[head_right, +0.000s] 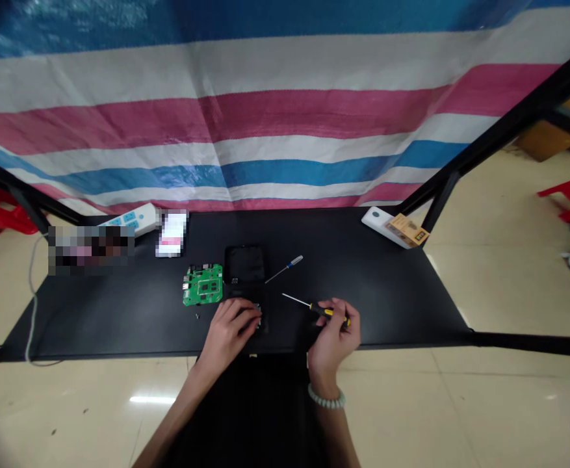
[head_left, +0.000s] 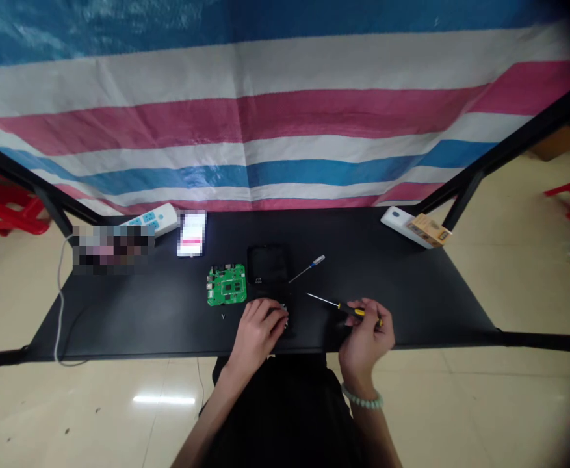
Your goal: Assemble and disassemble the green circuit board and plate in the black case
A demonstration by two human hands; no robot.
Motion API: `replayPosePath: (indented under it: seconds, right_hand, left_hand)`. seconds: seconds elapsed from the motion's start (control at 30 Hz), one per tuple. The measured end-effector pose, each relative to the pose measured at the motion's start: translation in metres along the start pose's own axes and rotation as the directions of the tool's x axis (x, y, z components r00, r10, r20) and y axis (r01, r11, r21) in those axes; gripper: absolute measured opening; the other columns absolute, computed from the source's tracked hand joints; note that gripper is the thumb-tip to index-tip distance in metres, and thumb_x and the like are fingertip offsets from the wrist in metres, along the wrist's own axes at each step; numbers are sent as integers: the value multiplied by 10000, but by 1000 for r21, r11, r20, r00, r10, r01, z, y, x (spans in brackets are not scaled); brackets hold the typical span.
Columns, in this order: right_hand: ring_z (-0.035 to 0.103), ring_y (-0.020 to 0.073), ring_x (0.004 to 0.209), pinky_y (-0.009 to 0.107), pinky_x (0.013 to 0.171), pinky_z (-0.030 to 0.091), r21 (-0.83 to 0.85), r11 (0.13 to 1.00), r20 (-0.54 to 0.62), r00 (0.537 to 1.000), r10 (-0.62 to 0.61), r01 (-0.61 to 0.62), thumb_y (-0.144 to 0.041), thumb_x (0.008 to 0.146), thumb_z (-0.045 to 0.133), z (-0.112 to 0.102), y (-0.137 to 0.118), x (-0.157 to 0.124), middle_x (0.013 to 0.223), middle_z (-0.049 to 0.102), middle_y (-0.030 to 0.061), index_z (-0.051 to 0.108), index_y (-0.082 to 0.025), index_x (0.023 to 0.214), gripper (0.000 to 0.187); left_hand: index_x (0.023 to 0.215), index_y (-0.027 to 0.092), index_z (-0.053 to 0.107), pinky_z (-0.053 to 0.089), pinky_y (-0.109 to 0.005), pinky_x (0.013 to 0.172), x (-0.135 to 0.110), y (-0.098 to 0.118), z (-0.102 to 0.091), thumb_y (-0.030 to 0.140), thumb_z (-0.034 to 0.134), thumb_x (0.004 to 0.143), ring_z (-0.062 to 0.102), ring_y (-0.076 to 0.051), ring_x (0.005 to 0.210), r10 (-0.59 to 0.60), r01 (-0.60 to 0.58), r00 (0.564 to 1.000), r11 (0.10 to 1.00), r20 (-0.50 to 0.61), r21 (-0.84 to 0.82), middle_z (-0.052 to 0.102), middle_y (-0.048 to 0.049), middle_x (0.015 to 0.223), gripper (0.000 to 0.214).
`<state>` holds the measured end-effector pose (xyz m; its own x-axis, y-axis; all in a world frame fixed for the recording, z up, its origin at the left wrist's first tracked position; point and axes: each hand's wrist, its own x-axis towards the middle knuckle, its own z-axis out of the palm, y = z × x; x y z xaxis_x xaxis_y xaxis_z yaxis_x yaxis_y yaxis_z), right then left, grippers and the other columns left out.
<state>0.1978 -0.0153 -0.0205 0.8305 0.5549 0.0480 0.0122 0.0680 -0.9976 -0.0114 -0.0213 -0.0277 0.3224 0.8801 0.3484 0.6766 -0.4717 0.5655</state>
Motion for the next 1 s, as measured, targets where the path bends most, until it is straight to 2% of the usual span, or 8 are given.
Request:
replayPosePath:
  seconds: [0.1,0.23,0.53,0.67,0.77,0.87,1.0]
  right_hand:
    - [604,121,617,227,478,418,39,999,-52,999,4,-2,-428,972,646,3,13,9,821,702,32,639,-184,944,246]
    - [515,88,512,238,463,394,29,1000,-28,1000,12,-11,-415,988,622,5,15,12,795,705,27,639,-178,960,238]
    - [510,87,509,232,463,392,19,1000,39,999,-5,5,-431,1005,622,8,13,11,767,701,13,627,-179,969,255]
    - [544,96,534,225,460,397,30,999,22,1000,-14,13,-445,1013,617,8,13,11,762,702,14,627,-178,964,272]
    - [521,88,513,223,455,390,35,999,24,1000,-15,14,-453,1016,614,9,13,11,759,705,7,626,-180,972,277]
    - [495,79,488,223,453,387,37,999,34,999,-22,21,-464,1021,608,8,13,11,754,702,-3,616,-184,974,284]
    - [498,80,486,222,450,387,38,999,34,999,-22,21,-461,1023,599,8,13,11,747,702,-1,613,-180,981,285]
  left_hand:
    - [1102,223,727,530,-394,899,1,-1,0,198,650,1049,650,-230,1031,4,-3,1000,1000,27,-22,706,-61,1116,97]
    - [1128,214,698,559,-386,941,3,-2,0,183,597,1073,645,-225,1059,14,-10,997,999,70,-44,695,-72,1140,119]
    - [1153,185,646,552,-405,929,11,-4,-5,208,536,1104,624,-238,1043,93,-106,979,992,182,65,692,-91,1150,122]
    - [1102,165,635,533,-401,887,19,-4,-10,258,548,1106,627,-245,995,164,-204,961,964,221,172,691,-92,1101,128]
    - [1069,167,637,509,-391,868,25,-3,-12,262,549,1108,637,-247,978,213,-272,946,932,245,239,694,-87,1069,136]
    - [1047,171,635,489,-387,859,28,-2,-11,257,554,1106,644,-244,959,228,-289,944,920,238,266,700,-77,1040,131]
    - [1047,174,624,473,-390,915,27,-2,-10,244,573,1100,661,-222,969,191,-225,966,952,172,209,710,-61,1036,102]
